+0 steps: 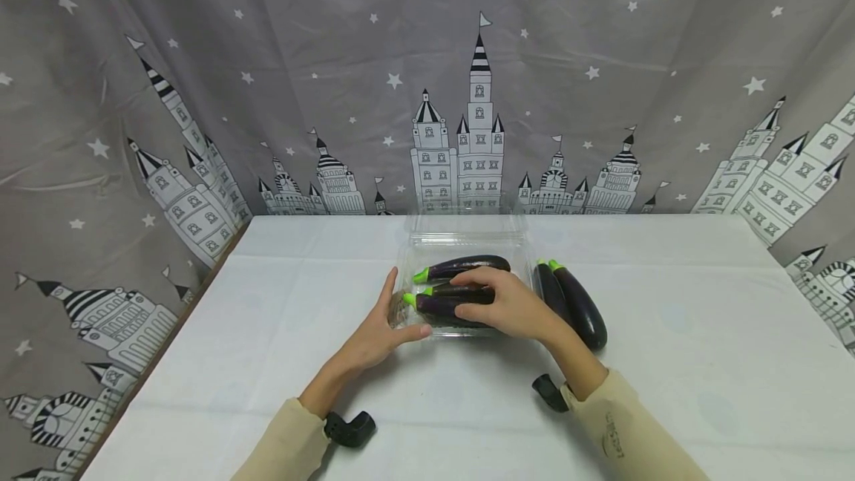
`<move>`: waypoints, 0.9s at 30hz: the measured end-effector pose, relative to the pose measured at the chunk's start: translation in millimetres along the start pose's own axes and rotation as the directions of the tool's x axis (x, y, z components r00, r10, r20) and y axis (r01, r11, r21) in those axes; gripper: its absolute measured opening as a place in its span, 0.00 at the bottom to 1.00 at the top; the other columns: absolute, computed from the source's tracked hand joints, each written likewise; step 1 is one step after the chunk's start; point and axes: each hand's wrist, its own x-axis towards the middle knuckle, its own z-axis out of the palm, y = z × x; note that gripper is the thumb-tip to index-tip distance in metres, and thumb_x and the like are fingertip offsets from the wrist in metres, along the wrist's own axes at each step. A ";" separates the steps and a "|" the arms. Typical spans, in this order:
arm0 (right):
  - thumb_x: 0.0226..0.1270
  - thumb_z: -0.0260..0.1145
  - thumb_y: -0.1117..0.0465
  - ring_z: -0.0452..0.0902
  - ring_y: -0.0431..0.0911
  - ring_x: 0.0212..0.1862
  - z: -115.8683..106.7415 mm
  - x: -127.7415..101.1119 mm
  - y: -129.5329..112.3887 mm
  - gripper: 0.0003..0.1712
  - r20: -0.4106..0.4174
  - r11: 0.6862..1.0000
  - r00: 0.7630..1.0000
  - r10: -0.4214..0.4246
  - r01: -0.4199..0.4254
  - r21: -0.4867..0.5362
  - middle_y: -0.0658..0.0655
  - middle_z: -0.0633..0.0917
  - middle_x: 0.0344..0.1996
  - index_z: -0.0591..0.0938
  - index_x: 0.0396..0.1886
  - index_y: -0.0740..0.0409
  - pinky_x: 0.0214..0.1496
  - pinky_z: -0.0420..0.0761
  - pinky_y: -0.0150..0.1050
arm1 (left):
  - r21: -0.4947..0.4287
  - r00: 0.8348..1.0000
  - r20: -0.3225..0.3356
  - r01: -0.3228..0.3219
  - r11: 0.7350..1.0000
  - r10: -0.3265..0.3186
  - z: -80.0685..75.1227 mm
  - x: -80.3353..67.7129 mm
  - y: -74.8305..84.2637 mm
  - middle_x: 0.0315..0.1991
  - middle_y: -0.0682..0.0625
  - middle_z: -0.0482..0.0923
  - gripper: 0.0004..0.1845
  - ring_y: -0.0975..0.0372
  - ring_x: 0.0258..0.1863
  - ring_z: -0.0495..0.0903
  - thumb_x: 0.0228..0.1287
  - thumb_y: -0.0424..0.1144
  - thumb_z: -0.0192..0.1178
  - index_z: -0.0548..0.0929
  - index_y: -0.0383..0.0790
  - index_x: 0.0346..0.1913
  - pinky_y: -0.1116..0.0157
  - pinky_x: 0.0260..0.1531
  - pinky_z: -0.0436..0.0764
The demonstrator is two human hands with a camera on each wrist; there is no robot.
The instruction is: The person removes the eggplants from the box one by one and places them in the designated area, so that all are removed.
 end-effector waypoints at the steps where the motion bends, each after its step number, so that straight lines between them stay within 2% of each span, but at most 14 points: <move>1: 0.64 0.70 0.56 0.76 0.53 0.54 0.0 -0.5 -0.3 0.26 0.001 1.000 1.000 0.005 -0.005 -0.001 0.59 0.81 0.55 0.80 0.59 0.62 0.57 0.75 0.54 | -0.003 1.000 0.002 -0.002 1.000 0.002 -0.2 0.1 -0.2 0.78 0.38 0.46 0.63 0.46 0.76 0.44 0.57 0.50 0.72 0.31 0.53 0.79 0.40 0.69 0.42; 6: 0.62 0.72 0.58 0.76 0.51 0.53 0.5 -1.2 1.3 0.27 0.009 1.000 1.000 0.013 -0.013 -0.016 0.58 0.80 0.56 0.79 0.60 0.61 0.56 0.75 0.53 | -0.011 1.000 0.004 -0.004 1.000 0.004 -0.6 -0.2 0.2 0.77 0.39 0.47 0.62 0.48 0.76 0.45 0.58 0.48 0.71 0.31 0.54 0.79 0.41 0.70 0.43; 14: 0.60 0.70 0.64 0.75 0.49 0.51 1.5 -1.7 4.3 0.26 0.064 0.996 0.998 -0.015 0.021 -0.086 0.56 0.81 0.55 0.80 0.60 0.57 0.54 0.75 0.47 | 0.035 1.000 -0.007 0.014 0.999 -0.013 -0.2 0.0 1.1 0.79 0.39 0.40 0.62 0.47 0.77 0.39 0.57 0.50 0.71 0.32 0.57 0.79 0.38 0.69 0.41; 24: 0.61 0.70 0.63 0.75 0.49 0.51 2.0 -1.9 5.3 0.26 0.061 0.996 0.998 -0.018 0.023 -0.083 0.56 0.81 0.55 0.80 0.60 0.57 0.55 0.74 0.48 | 0.039 1.000 -0.008 0.006 0.999 -0.006 0.0 0.9 -0.7 0.78 0.38 0.40 0.62 0.46 0.77 0.40 0.57 0.51 0.71 0.32 0.56 0.79 0.39 0.69 0.42; 27: 0.62 0.70 0.63 0.75 0.49 0.49 1.9 -2.6 6.0 0.26 0.049 0.997 0.999 -0.014 0.017 -0.072 0.56 0.81 0.55 0.79 0.61 0.57 0.52 0.75 0.47 | 0.039 1.000 -0.012 0.006 0.999 -0.006 0.0 0.5 -0.4 0.78 0.38 0.40 0.63 0.47 0.77 0.40 0.57 0.52 0.71 0.32 0.55 0.79 0.39 0.69 0.42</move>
